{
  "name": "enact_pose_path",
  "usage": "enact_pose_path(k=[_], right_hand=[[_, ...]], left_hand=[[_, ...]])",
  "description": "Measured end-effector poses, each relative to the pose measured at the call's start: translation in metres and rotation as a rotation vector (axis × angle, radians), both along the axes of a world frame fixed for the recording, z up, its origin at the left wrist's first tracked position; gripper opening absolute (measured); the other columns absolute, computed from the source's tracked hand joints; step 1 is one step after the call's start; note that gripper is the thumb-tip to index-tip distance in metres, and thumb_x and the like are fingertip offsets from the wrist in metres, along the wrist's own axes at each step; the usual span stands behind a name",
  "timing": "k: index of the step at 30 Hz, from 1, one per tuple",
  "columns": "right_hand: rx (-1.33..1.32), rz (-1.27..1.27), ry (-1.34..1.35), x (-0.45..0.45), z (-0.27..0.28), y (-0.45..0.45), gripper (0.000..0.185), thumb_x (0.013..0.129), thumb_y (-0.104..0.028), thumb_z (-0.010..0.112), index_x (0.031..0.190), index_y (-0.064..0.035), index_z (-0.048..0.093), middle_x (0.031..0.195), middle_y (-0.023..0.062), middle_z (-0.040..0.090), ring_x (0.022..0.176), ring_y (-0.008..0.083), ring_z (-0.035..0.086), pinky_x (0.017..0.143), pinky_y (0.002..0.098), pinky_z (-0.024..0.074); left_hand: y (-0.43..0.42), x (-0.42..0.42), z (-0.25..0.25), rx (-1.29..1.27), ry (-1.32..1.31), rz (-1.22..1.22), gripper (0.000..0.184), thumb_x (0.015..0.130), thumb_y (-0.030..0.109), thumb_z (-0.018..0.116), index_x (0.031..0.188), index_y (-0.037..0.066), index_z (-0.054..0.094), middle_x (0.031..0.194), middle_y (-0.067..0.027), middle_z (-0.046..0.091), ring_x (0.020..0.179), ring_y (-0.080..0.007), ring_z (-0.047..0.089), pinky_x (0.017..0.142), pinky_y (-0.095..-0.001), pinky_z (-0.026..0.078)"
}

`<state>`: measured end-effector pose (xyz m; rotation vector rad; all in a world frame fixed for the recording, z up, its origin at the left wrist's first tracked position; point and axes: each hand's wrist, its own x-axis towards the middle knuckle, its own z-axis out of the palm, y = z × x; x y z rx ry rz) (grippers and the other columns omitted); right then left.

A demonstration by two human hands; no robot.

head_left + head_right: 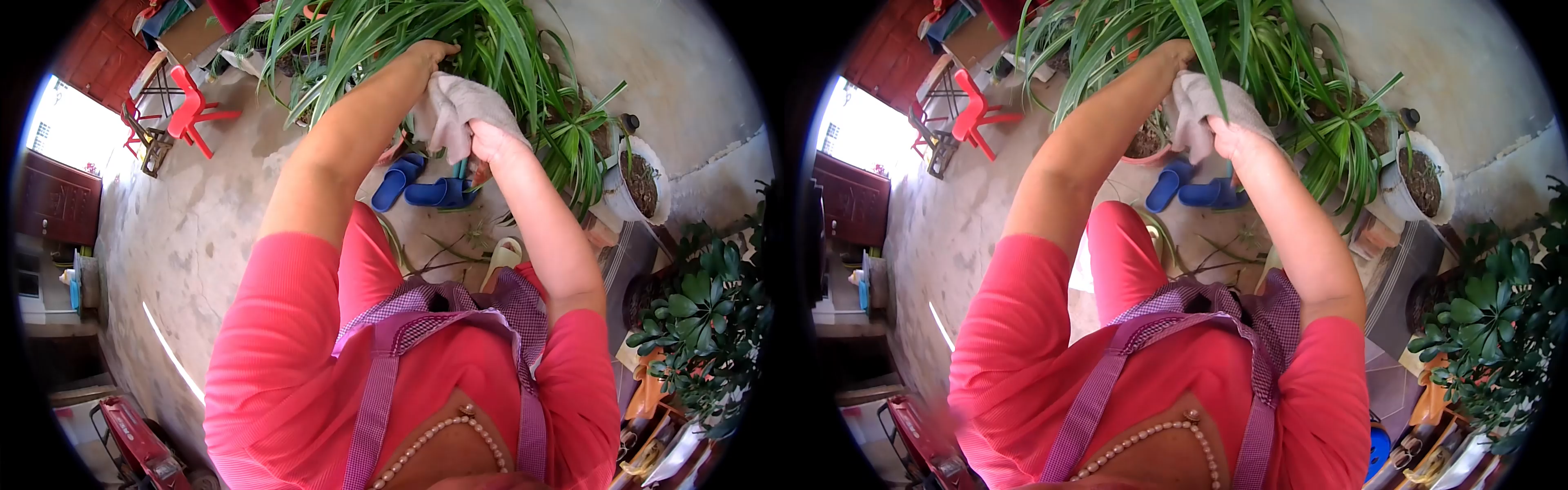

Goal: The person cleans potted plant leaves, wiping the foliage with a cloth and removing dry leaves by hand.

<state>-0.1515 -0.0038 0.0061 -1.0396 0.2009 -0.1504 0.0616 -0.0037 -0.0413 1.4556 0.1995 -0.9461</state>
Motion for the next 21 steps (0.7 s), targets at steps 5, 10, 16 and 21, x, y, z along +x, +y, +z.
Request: enact_pose_path(k=[5,10,16,21], right_hand=[[0.051,-0.121,-0.087,0.029,-0.025,-0.031,0.025,0.082,-0.015,0.048,0.102,-0.0005,0.049,0.091,0.0087,0.054,0.077,0.0174,0.054,0.067,0.0273,0.0465],[0.187,-0.225,0.03,0.022,-0.013,-0.048,0.022,0.083,-0.017,0.048,0.1,-0.0029,0.05,0.093,0.0077,0.056,0.083,0.0191,0.055,0.072,0.0312,0.048],[0.098,-0.334,-0.001,0.028,-0.024,-0.069,0.021,0.081,-0.017,0.049,0.097,-0.0029,0.05,0.089,0.0085,0.054,0.077,0.019,0.054,0.065,0.0328,0.0482],[-0.049,-0.413,0.062,0.023,0.0,-0.06,0.019,0.081,-0.017,0.05,0.094,-0.0033,0.051,0.084,0.0072,0.054,0.072,0.017,0.054,0.059,0.0319,0.0478]], left_hand=[[0.016,-0.034,0.027,-0.107,-0.177,0.076,0.037,0.076,0.021,0.058,0.102,-0.004,0.05,0.1,-0.016,0.055,0.084,-0.0255,0.056,0.076,-0.0411,0.043],[0.025,-0.053,0.048,-0.162,-0.222,0.076,0.033,0.07,0.017,0.064,0.095,-0.002,0.054,0.088,-0.0148,0.057,0.073,-0.0257,0.057,0.067,-0.0405,0.047],[-0.013,0.003,-0.011,-0.051,-0.254,0.11,0.037,0.07,0.019,0.064,0.099,-0.002,0.054,0.099,-0.015,0.055,0.084,-0.027,0.053,0.077,-0.0386,0.042],[0.017,0.007,0.005,-0.229,-0.199,0.036,0.01,0.072,0.014,0.059,0.078,0.006,0.057,0.084,-0.0082,0.059,0.065,-0.0166,0.054,0.062,-0.0296,0.045]])
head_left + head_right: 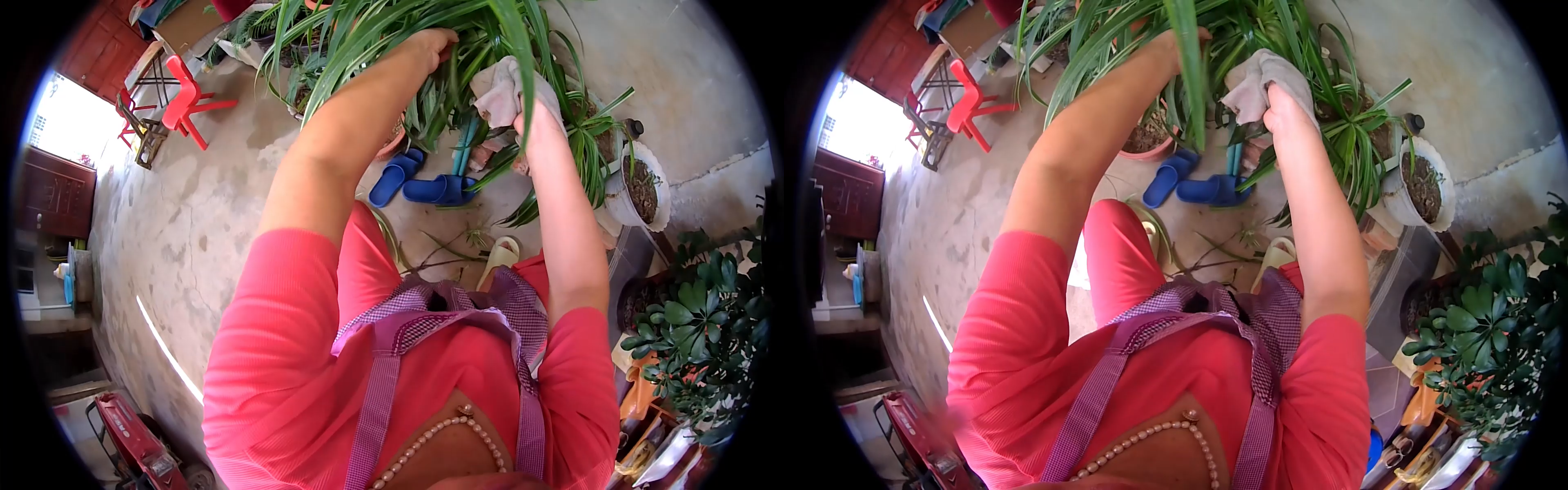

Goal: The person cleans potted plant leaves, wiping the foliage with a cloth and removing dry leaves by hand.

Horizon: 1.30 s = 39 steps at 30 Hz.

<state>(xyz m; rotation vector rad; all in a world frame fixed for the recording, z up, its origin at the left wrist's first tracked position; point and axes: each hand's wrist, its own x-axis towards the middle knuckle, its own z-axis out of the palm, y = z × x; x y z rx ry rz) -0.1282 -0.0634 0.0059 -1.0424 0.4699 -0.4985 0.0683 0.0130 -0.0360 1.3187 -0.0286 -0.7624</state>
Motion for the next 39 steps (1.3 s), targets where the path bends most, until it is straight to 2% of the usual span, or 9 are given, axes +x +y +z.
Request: enact_pose_path(k=[2,4,8,12,13,19,22,32,39], right_hand=[[0.022,0.189,-0.048,0.026,-0.034,-0.029,0.016,0.08,-0.016,0.05,0.091,-0.0035,0.053,0.08,0.0064,0.054,0.07,0.0157,0.054,0.056,0.0305,0.0468],[-0.034,0.192,-0.067,0.016,-0.011,-0.017,0.015,0.079,-0.014,0.05,0.089,-0.0037,0.054,0.079,0.006,0.054,0.069,0.0152,0.054,0.056,0.0296,0.0464],[-0.128,0.238,0.014,0.022,-0.011,-0.012,0.018,0.079,-0.014,0.051,0.094,-0.0046,0.055,0.084,0.0056,0.056,0.072,0.0134,0.054,0.059,0.0289,0.046],[-0.117,0.341,0.134,0.054,-0.036,-0.023,0.023,0.082,-0.016,0.049,0.102,-0.0047,0.051,0.096,0.0071,0.055,0.083,0.0157,0.055,0.067,0.0318,0.0469],[-0.236,0.236,0.327,0.027,0.022,0.015,0.026,0.083,-0.015,0.045,0.106,-0.0041,0.048,0.1,0.0085,0.054,0.087,0.0184,0.054,0.072,0.0344,0.0465],[-0.024,0.316,0.082,0.066,-0.023,-0.007,0.026,0.085,-0.015,0.04,0.107,-0.0038,0.047,0.104,0.0102,0.053,0.092,0.019,0.052,0.077,0.035,0.0445],[0.056,0.323,0.066,0.058,-0.021,-0.006,0.026,0.086,-0.02,0.039,0.106,-0.0053,0.048,0.103,0.0075,0.054,0.093,0.0182,0.052,0.078,0.0331,0.0438],[0.41,0.739,-0.428,0.045,-0.033,-0.025,0.03,0.086,-0.027,0.037,0.104,-0.0055,0.048,0.105,0.0065,0.053,0.1,0.0184,0.048,0.087,0.0343,0.0374],[0.045,0.297,-0.023,0.071,-0.033,-0.008,0.019,0.085,-0.017,0.043,0.096,-0.0054,0.053,0.093,0.0078,0.057,0.081,0.0164,0.055,0.068,0.0315,0.0472]], left_hand=[[0.01,-0.022,0.029,0.144,0.043,-0.031,0.007,0.074,0.013,0.056,0.069,0.009,0.055,0.059,-0.0006,0.055,0.052,-0.0115,0.05,0.05,-0.0246,0.043],[0.021,-0.045,0.052,0.133,0.027,-0.201,0.015,0.079,0.025,0.051,0.074,0.013,0.057,0.063,0.0073,0.053,0.056,-0.0065,0.04,0.05,-0.02,0.031],[0.021,-0.016,0.031,0.168,0.039,-0.338,0.013,0.078,0.025,0.055,0.08,0.013,0.059,0.064,0.008,0.054,0.06,-0.0046,0.045,0.05,-0.0201,0.032],[0.017,-0.017,0.027,0.208,0.021,-0.181,0.014,0.071,0.026,0.064,0.071,0.014,0.057,0.062,0.0078,0.053,0.058,-0.0065,0.047,0.052,-0.0206,0.032],[0.016,-0.02,0.03,0.225,0.016,-0.159,0.014,0.071,0.021,0.062,0.062,0.015,0.053,0.063,0.0024,0.056,0.059,-0.0094,0.049,0.053,-0.0249,0.035],[0.013,-0.023,0.039,0.214,0.041,-0.105,0.016,0.066,0.026,0.065,0.07,0.016,0.054,0.077,0.004,0.054,0.081,-0.0099,0.044,0.069,-0.0264,0.03],[0.017,-0.026,0.043,0.234,0.018,-0.091,0.012,0.067,0.022,0.062,0.063,0.015,0.054,0.07,0.0021,0.056,0.072,-0.0127,0.047,0.07,-0.0302,0.03],[0.023,-0.029,0.046,0.219,0.011,-0.212,0.021,0.063,0.027,0.068,0.074,0.015,0.054,0.088,0.0036,0.054,0.088,-0.012,0.042,0.077,-0.0286,0.028],[0.007,0.004,0.008,0.176,-0.007,-0.272,0.012,0.065,0.024,0.067,0.069,0.016,0.059,0.079,0.0042,0.055,0.08,-0.0131,0.044,0.079,-0.0327,0.029]])
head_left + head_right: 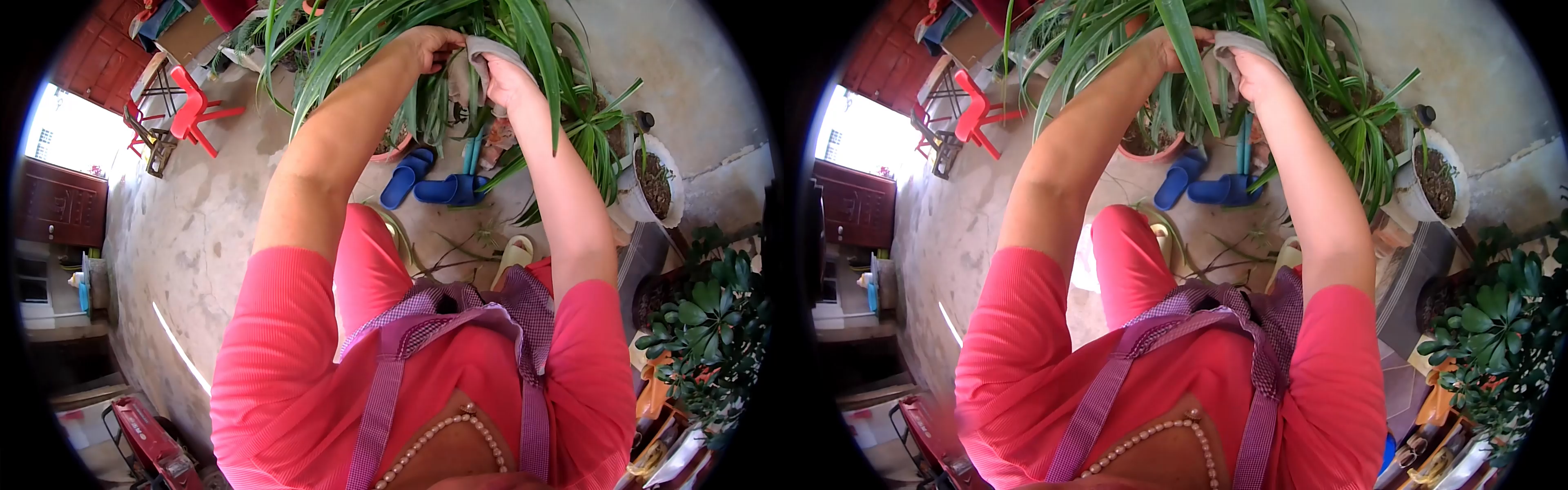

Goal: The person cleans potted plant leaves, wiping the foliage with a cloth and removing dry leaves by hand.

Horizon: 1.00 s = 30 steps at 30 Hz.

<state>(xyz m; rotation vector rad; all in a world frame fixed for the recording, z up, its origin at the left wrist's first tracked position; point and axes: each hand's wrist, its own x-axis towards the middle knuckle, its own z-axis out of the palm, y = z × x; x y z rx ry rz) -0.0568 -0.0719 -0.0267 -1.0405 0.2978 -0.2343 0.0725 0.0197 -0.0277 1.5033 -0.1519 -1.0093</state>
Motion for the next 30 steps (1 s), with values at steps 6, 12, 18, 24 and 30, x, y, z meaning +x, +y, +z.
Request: enact_pose_path(k=[6,12,18,24,30], right_hand=[[-0.232,-0.063,0.092,-0.01,0.012,0.009,0.016,0.079,-0.022,0.049,0.083,-0.0069,0.054,0.076,0.0058,0.055,0.065,0.0169,0.053,0.049,0.0331,0.0446],[-0.205,-0.027,0.117,-0.026,0.007,0.001,0.013,0.079,-0.019,0.049,0.082,-0.0079,0.055,0.074,0.0069,0.054,0.061,0.0187,0.054,0.041,0.0375,0.0434],[-0.147,-0.069,0.161,-0.043,-0.002,-0.003,0.013,0.08,-0.018,0.047,0.08,-0.0078,0.055,0.074,0.0067,0.055,0.061,0.0189,0.054,0.041,0.0375,0.0438],[-0.248,-0.085,0.128,-0.062,-0.005,-0.005,0.011,0.078,-0.016,0.051,0.08,-0.0079,0.057,0.075,0.0047,0.056,0.067,0.016,0.052,0.051,0.034,0.0421],[-0.239,-0.04,0.008,-0.098,-0.012,-0.01,0.011,0.073,-0.017,0.055,0.08,-0.0085,0.058,0.074,0.0034,0.056,0.069,0.0147,0.052,0.057,0.0297,0.0412]], left_hand=[[0.008,-0.036,0.026,0.108,-0.11,0.048,0.016,0.066,0.03,0.066,0.071,0.018,0.057,0.087,0.0053,0.055,0.089,-0.012,0.042,0.081,-0.0313,0.027],[0.008,-0.044,0.018,0.094,-0.163,0.084,0.016,0.072,0.03,0.059,0.082,0.018,0.06,0.09,0.0052,0.056,0.086,-0.0111,0.045,0.08,-0.0308,0.029],[0.016,-0.045,0.02,0.044,-0.164,0.077,0.017,0.075,0.025,0.056,0.09,0.017,0.058,0.089,0.0061,0.058,0.082,-0.009,0.046,0.075,-0.0268,0.034],[0.023,-0.04,0.01,0.037,-0.25,0.133,0.018,0.075,0.025,0.056,0.091,0.016,0.057,0.089,0.0039,0.059,0.081,-0.0096,0.048,0.072,-0.0268,0.037],[0.035,-0.062,0.026,0.049,-0.303,0.165,0.02,0.076,0.025,0.056,0.092,0.015,0.056,0.089,0.0027,0.058,0.082,-0.011,0.048,0.072,-0.0279,0.037]])
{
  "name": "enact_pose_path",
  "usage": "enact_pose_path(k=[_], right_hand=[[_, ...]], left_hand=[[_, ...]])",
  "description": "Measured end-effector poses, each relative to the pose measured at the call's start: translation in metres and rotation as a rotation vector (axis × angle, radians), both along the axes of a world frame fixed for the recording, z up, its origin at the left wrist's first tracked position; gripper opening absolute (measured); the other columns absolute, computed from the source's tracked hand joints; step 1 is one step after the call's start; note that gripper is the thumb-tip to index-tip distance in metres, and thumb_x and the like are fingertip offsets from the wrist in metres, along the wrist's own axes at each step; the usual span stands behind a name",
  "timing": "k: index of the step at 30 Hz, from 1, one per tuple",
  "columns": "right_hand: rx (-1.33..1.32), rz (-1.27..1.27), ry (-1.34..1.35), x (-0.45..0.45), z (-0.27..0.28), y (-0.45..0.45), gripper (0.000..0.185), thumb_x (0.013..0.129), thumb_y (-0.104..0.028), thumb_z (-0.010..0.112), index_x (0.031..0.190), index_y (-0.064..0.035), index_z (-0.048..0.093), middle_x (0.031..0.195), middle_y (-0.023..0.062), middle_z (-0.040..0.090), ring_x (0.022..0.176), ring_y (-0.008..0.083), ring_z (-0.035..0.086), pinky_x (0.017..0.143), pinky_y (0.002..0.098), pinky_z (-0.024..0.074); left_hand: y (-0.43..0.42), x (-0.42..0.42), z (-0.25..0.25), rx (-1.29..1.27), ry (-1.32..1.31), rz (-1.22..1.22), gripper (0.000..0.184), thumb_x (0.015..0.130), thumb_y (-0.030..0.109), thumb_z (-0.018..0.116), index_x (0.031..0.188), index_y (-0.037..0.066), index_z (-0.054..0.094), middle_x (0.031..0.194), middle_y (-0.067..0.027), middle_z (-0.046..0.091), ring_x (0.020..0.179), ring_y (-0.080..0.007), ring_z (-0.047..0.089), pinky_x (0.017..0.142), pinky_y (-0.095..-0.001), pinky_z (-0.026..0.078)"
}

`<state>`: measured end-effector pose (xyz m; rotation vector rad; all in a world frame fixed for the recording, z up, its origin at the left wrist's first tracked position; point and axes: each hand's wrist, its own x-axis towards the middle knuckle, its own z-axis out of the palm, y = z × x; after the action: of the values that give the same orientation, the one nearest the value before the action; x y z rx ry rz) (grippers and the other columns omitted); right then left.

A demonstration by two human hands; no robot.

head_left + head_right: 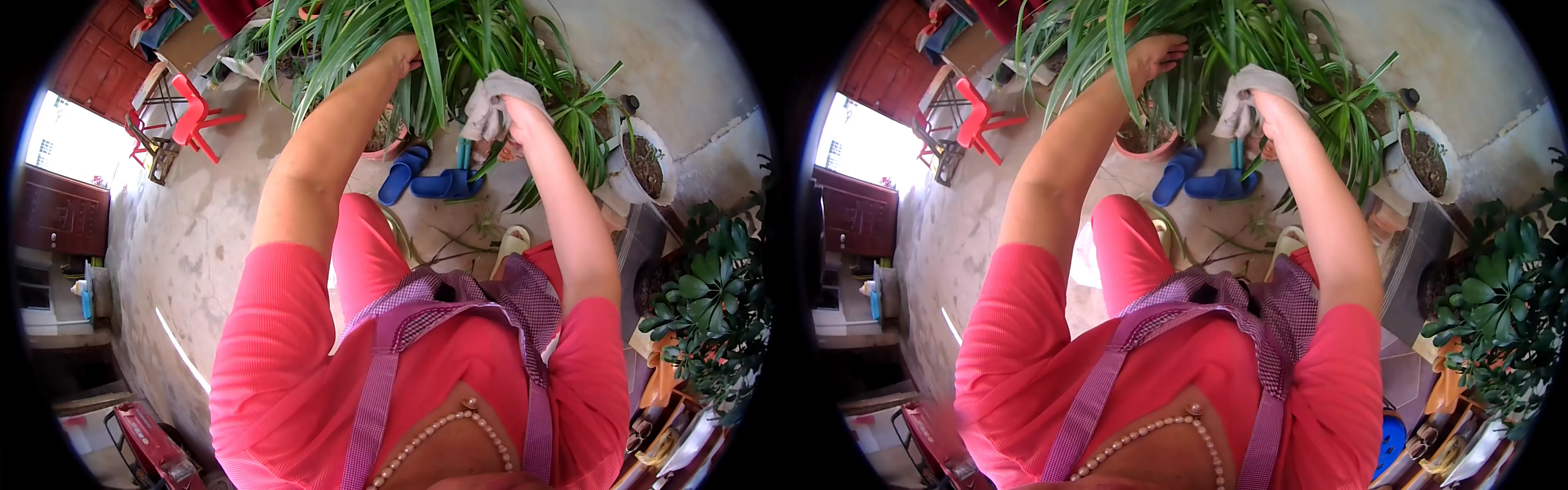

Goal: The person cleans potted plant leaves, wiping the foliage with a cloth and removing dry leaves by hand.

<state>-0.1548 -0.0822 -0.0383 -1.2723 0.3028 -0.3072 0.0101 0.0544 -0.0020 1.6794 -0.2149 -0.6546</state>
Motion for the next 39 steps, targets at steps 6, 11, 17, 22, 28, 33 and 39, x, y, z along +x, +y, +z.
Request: enact_pose_path(k=[6,11,17,22,28,33,39], right_hand=[[0.119,-0.026,0.096,-0.07,0.005,0.006,0.015,0.075,-0.007,0.052,0.09,-0.0029,0.054,0.082,0.004,0.055,0.077,0.0131,0.053,0.069,0.0266,0.0434],[0.199,-0.018,0.048,-0.124,-0.016,0.006,0.021,0.074,-0.015,0.054,0.09,-0.002,0.053,0.082,0.0063,0.055,0.072,0.0137,0.054,0.062,0.0249,0.044],[0.197,0.32,-0.367,-0.136,0.025,0.053,0.019,0.075,-0.011,0.054,0.091,-0.001,0.052,0.088,0.0073,0.054,0.082,0.0146,0.053,0.071,0.0249,0.0432],[0.297,0.212,-0.497,-0.09,-0.014,0.086,0.014,0.075,-0.004,0.055,0.088,-0.0031,0.053,0.099,0.0059,0.051,0.094,0.0139,0.05,0.082,0.0258,0.0407],[-0.561,-0.176,-0.487,-0.01,-0.008,0.126,0.017,0.079,-0.016,0.043,0.083,-0.0048,0.055,0.075,0.0132,0.055,0.078,0.0202,0.057,0.061,0.0319,0.0447],[-1.302,-0.289,-0.162,0.075,-0.059,0.085,0.024,0.078,-0.025,0.045,0.077,-0.0043,0.056,0.076,0.0195,0.057,0.075,0.0291,0.057,0.065,0.0349,0.047],[-0.834,-0.278,0.254,0.059,-0.038,0.052,0.017,0.074,-0.019,0.048,0.076,-0.0027,0.053,0.065,0.0157,0.056,0.056,0.0255,0.056,0.05,0.0335,0.0447]], left_hand=[[0.01,0.017,-0.015,-0.044,-0.034,0.006,0.022,0.076,0.025,0.055,0.095,0.014,0.054,0.09,0.0011,0.057,0.082,-0.0112,0.048,0.072,-0.0288,0.037],[0.027,-0.008,0.003,0.106,-0.173,-0.073,0.022,0.076,0.022,0.053,0.096,0.014,0.055,0.092,0.0018,0.057,0.084,-0.0117,0.049,0.071,-0.0278,0.036],[0.03,-0.008,-0.011,0.098,-0.287,-0.039,0.024,0.073,0.014,0.052,0.097,0.012,0.054,0.092,-0.0007,0.057,0.077,-0.0135,0.051,0.062,-0.026,0.038],[0.02,-0.02,-0.009,-0.151,-0.05,0.003,0.03,0.076,0.009,0.051,0.105,0.007,0.046,0.094,-0.0113,0.056,0.076,-0.0193,0.055,0.06,-0.0286,0.046],[0.014,0.018,-0.054,-0.159,-0.313,-0.084,0.024,0.076,0.006,0.046,0.1,0.005,0.051,0.096,-0.0122,0.056,0.084,-0.0203,0.054,0.071,-0.0296,0.044],[0.021,0.037,-0.08,-0.03,-0.602,-0.114,0.035,0.073,0.005,0.043,0.107,0.009,0.05,0.095,-0.0103,0.055,0.077,-0.0198,0.054,0.067,-0.0297,0.044],[0.014,0.008,-0.066,0.268,-0.756,-0.12,0.039,0.076,0.018,0.046,0.114,0.008,0.045,0.114,-0.0176,0.045,0.103,-0.0279,0.045,0.087,-0.0285,0.034]])
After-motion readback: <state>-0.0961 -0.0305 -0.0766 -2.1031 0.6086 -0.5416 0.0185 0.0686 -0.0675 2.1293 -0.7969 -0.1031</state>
